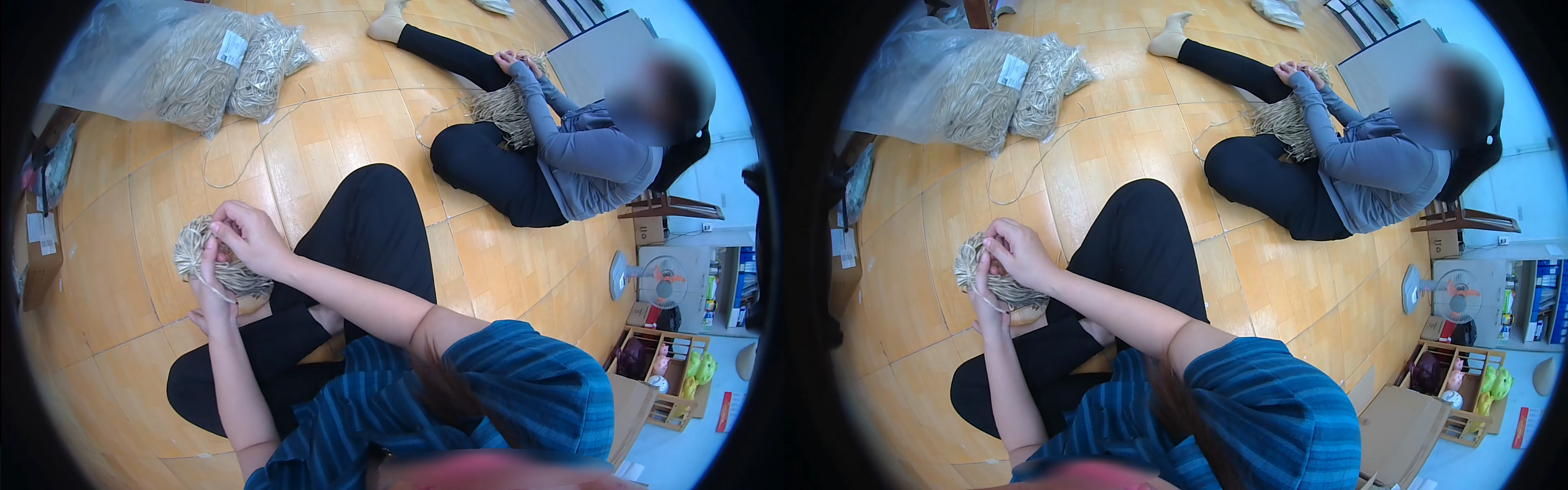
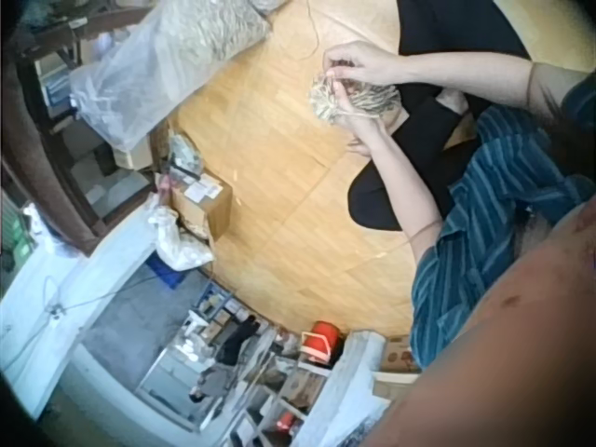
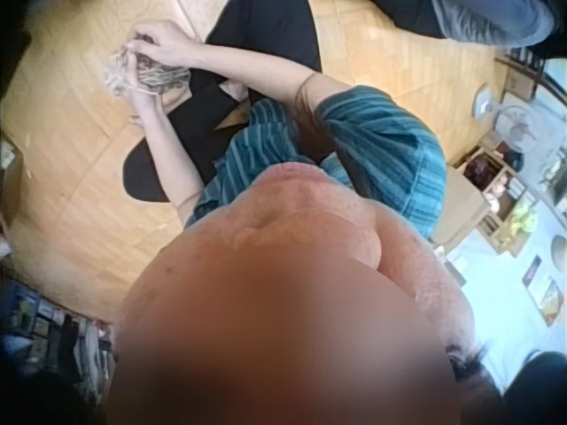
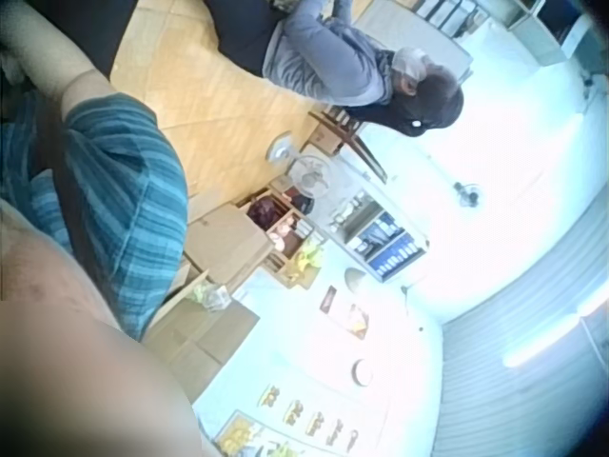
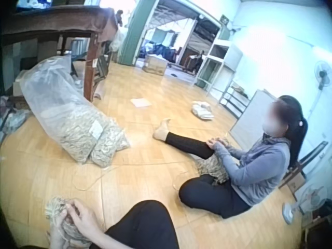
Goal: The person sits on the floor and ties a bundle of light-colored cords using a thin string. They wrap the string around the bundle and tie a knot to secure it. Another person is visible in the background performing a similar task.
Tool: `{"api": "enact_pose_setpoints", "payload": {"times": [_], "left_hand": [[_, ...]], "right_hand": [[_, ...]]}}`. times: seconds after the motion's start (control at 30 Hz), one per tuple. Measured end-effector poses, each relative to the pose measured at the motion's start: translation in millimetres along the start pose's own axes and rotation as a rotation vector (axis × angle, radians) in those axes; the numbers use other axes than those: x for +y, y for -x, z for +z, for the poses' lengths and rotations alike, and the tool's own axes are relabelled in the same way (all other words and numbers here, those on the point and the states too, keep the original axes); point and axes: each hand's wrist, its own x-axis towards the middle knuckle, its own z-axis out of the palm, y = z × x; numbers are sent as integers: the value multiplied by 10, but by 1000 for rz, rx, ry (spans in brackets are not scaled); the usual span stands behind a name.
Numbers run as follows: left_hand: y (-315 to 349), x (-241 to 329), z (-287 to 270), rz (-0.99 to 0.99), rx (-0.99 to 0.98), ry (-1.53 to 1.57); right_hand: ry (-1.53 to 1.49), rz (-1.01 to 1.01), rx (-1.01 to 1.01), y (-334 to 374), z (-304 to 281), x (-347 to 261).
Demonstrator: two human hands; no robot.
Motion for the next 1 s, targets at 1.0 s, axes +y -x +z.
{"api": "enact_pose_setpoints", "payload": {"times": [1.0], "left_hand": [[27, 44, 128, 309, -31, -280]], "right_hand": [[-686, 401, -28, -127, 47, -161]]}}
